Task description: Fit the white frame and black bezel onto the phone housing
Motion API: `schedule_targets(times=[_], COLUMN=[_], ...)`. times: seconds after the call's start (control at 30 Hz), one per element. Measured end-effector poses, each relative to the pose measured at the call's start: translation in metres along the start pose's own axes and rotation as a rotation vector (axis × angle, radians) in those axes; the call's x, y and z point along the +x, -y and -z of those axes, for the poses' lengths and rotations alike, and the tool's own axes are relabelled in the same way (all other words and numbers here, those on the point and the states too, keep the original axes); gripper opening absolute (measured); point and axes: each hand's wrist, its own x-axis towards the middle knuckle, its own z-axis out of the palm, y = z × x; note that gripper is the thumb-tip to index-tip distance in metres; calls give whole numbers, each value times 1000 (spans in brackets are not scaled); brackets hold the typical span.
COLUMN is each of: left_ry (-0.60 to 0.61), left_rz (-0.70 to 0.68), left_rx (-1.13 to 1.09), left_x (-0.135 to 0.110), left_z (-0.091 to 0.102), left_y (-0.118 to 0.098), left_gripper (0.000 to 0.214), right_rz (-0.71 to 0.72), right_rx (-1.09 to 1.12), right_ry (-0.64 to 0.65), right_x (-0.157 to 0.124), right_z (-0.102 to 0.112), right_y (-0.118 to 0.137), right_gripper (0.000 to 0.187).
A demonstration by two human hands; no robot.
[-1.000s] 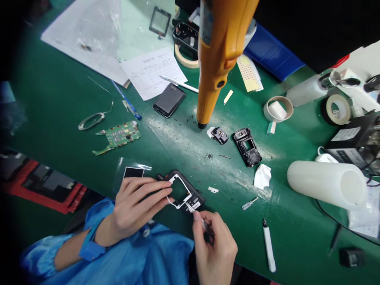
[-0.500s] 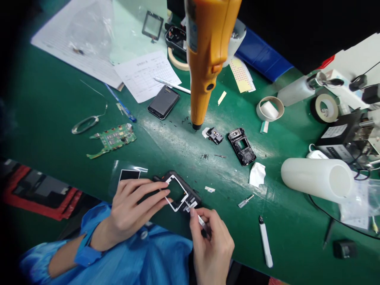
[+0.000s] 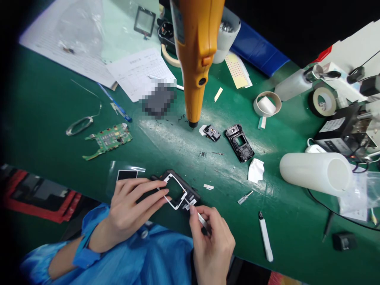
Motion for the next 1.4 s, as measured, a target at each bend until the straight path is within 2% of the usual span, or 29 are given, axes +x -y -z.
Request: schedule_targets(times=[0.43,0.7,1.03,1.23,1.4], left_ry=[22,10,82,138,199], left_rz=[-10,-29,-34,-111,-189], left_rx=[-14,14,15,-47,-58], left_x=[0,0,4,18,26], left_z=[1,0,7,4,0], left_y=[-1,-1,-4,-12,-9], left_gripper=[7,9,16,19,15], right_rz=[-5,28,-34,-69,-62], right_rx=[41,33,95,123,124], right_ry=[-20,-67,-69,-46,-47], right_x=[3,1,2,3,5], right_z=[-4,-8,-10,-13,-13], right_y=[0,1,2,0,-2], right_gripper=[27,21,21,24,22])
